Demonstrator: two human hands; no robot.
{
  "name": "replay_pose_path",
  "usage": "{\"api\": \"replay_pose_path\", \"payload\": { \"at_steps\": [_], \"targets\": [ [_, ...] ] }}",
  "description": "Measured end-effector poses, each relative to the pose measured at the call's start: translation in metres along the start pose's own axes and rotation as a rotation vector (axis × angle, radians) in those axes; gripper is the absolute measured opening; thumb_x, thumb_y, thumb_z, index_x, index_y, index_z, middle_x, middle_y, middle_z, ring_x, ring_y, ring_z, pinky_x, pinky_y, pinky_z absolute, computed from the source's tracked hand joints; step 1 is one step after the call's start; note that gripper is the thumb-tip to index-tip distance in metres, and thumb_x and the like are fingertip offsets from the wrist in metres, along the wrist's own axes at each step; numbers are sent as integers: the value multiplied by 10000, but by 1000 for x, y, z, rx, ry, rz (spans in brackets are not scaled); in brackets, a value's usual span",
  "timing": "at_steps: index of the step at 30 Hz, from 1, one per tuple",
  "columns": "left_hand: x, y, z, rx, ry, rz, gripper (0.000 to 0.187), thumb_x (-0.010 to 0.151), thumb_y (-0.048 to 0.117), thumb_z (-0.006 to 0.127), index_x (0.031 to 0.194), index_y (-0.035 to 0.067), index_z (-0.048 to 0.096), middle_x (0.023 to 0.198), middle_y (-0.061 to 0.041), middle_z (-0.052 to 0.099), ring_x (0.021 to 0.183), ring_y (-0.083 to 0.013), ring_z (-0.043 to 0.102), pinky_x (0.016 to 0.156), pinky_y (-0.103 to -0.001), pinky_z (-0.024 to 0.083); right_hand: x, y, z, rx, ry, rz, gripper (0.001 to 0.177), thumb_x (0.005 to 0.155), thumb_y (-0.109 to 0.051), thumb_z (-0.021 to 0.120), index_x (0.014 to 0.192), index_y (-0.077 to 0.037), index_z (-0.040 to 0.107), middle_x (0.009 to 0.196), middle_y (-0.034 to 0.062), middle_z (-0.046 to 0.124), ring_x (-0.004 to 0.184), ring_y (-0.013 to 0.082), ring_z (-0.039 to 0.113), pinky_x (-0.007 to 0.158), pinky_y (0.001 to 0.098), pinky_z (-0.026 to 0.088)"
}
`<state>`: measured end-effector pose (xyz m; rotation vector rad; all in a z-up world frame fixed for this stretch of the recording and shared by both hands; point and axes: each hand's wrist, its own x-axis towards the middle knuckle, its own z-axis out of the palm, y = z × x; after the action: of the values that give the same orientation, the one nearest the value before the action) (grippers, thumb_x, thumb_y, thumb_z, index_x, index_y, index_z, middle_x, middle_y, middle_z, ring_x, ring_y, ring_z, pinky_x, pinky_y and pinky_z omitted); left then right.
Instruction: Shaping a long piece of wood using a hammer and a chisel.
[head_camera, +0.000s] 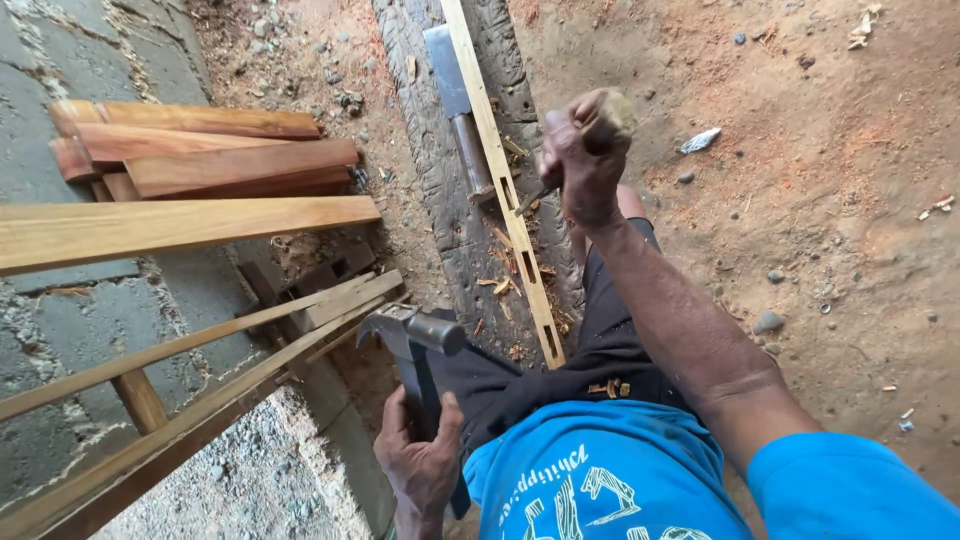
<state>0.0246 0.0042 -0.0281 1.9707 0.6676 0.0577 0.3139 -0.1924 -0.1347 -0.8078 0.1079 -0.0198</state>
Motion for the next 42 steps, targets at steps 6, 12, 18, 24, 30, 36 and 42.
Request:
{"api": "replay_pose_path", "payload": {
  "at_steps": [6, 12, 18, 24, 30, 36, 42],
  "targets": [
    [-24, -31, 2, -365, 23, -20, 310, 916, 148, 796, 1090, 13, 577, 924, -2, 644, 810, -89, 620, 734, -244, 526, -36, -19, 55, -539, -677, -696, 457, 1050, -281, 732, 1193, -170, 311, 921, -13, 613, 722, 149, 645, 703, 382, 615],
    [-32, -70, -11, 37, 17, -233, 323, 843, 239, 849, 918, 46, 602, 693, -4, 574, 608, -97, 526, 538, -279, 450, -79, -13, 30, -899, -1282, -514, 348, 909, -297, 826, 743, -116, 579, 847, 20, 539, 854, 215, 543, 847, 434, 460],
    [-34, -66, -3, 103, 5, -408, 328, 810, 345, 821, 832, 60, 658, 624, 9, 611, 530, -96, 568, 515, -277, 481, -74, -7, 3, -844, -1198, -618, 403, 868, -281, 889, 728, -121, 546, 753, 9, 514, 762, 230, 554, 815, 422, 469],
    [-36, -64, 7, 32, -6, -373, 336, 877, 286, 853, 828, 36, 634, 655, -17, 556, 587, -90, 501, 543, -278, 438, -76, -15, -6, -820, -1062, -555, 347, 869, -252, 875, 771, -99, 580, 813, 35, 605, 812, 245, 640, 826, 421, 497],
    [-27, -47, 5, 95, -45, -241, 271, 825, 263, 860, 842, 74, 667, 625, 17, 682, 584, -51, 570, 519, -247, 473, -76, -13, -5, -795, -939, -543, 293, 904, -235, 836, 810, -86, 602, 831, 22, 630, 860, 225, 676, 917, 467, 544],
    [-15, -30, 4, 86, -94, -230, 334, 844, 283, 848, 831, 67, 594, 595, -3, 605, 595, -40, 513, 501, -268, 437, -66, 18, -23, -798, -837, -523, 323, 890, -160, 851, 703, -98, 594, 714, 40, 597, 728, 228, 631, 733, 405, 499],
    [11, -28, 13, -177, -219, 103, 327, 817, 310, 852, 929, 71, 659, 737, -40, 693, 710, -61, 594, 595, -261, 530, -61, 17, -20, -748, -879, -653, 332, 922, -118, 795, 686, -98, 562, 714, 23, 565, 739, 231, 624, 769, 414, 527]
  ]
}}
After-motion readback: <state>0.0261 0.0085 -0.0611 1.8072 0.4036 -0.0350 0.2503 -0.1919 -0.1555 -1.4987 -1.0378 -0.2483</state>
